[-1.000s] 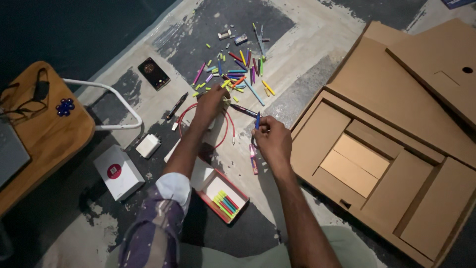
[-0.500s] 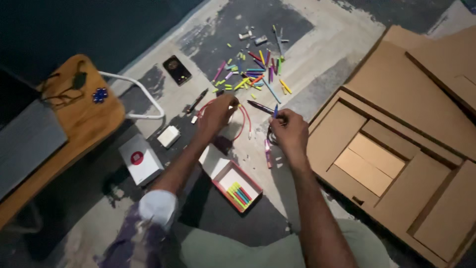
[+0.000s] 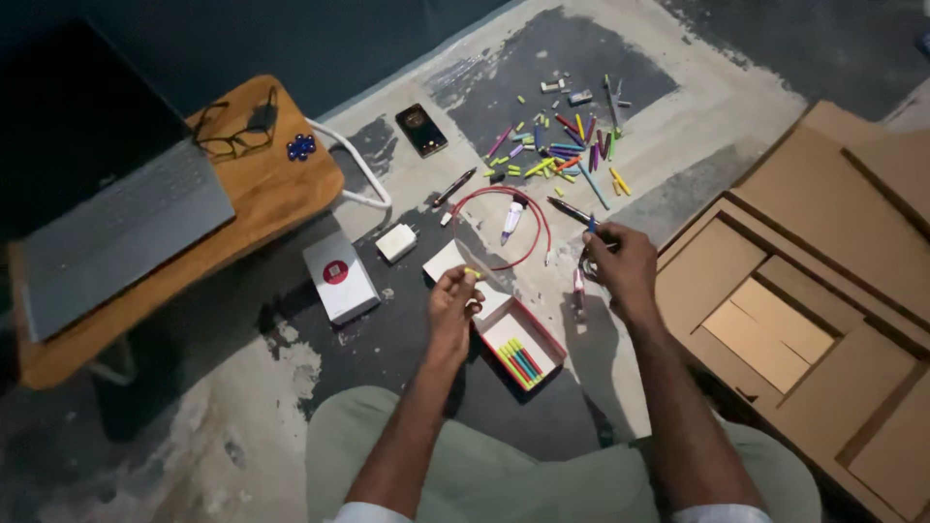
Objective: The person sits on the floor and repeatedly picks up colored markers from a scattered pile. They remove the caps, place the markers into a small rectangular box, and then replace the caps. The process is repeated for multiple markers throughout the clip.
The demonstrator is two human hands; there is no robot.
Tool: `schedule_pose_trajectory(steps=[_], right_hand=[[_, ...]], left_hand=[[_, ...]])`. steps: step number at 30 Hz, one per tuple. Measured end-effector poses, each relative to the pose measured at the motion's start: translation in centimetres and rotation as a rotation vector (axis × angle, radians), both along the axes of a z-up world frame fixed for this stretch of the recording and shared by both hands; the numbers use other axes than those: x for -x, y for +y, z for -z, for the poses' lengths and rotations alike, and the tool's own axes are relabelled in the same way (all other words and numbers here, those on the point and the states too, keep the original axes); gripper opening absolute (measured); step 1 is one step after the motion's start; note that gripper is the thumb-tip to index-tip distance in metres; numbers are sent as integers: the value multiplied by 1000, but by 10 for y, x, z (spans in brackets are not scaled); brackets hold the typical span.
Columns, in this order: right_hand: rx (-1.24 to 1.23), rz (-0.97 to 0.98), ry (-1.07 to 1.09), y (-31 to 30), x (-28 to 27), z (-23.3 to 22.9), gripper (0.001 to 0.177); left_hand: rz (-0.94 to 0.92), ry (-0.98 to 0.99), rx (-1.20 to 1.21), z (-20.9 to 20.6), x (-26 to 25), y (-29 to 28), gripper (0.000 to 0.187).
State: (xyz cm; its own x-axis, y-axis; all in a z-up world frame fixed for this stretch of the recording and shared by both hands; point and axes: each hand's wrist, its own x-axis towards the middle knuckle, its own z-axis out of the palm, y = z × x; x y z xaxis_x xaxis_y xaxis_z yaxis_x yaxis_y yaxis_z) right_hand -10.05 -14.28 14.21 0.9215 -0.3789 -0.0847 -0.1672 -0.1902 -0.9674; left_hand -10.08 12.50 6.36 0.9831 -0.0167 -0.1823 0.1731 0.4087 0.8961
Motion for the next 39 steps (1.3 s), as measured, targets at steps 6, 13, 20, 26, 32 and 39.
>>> schedule_pose_trajectory(steps=[6,13,20,26,32,39], right_hand=[[236,-117,-282,35,0,14,26],[257,-330,-348,70,15,-1,18],[360,-367,-442,69,13,-10,15],[378,-381,-436,66,14,-9,16],[389,-383,-439,64,13,-7,15],[406,-404,-429,64,13,-6,15]], left_hand=[[63,25,157,35,-27,-1,19],[91,53,252,26,-35,-10,25],[82,50,232,14,-34,-14,26],[133,4,321,15,-32,-17,24],[157,-11,286,4,-28,-18,23],[184,-34,157,-3,-24,-20,25]])
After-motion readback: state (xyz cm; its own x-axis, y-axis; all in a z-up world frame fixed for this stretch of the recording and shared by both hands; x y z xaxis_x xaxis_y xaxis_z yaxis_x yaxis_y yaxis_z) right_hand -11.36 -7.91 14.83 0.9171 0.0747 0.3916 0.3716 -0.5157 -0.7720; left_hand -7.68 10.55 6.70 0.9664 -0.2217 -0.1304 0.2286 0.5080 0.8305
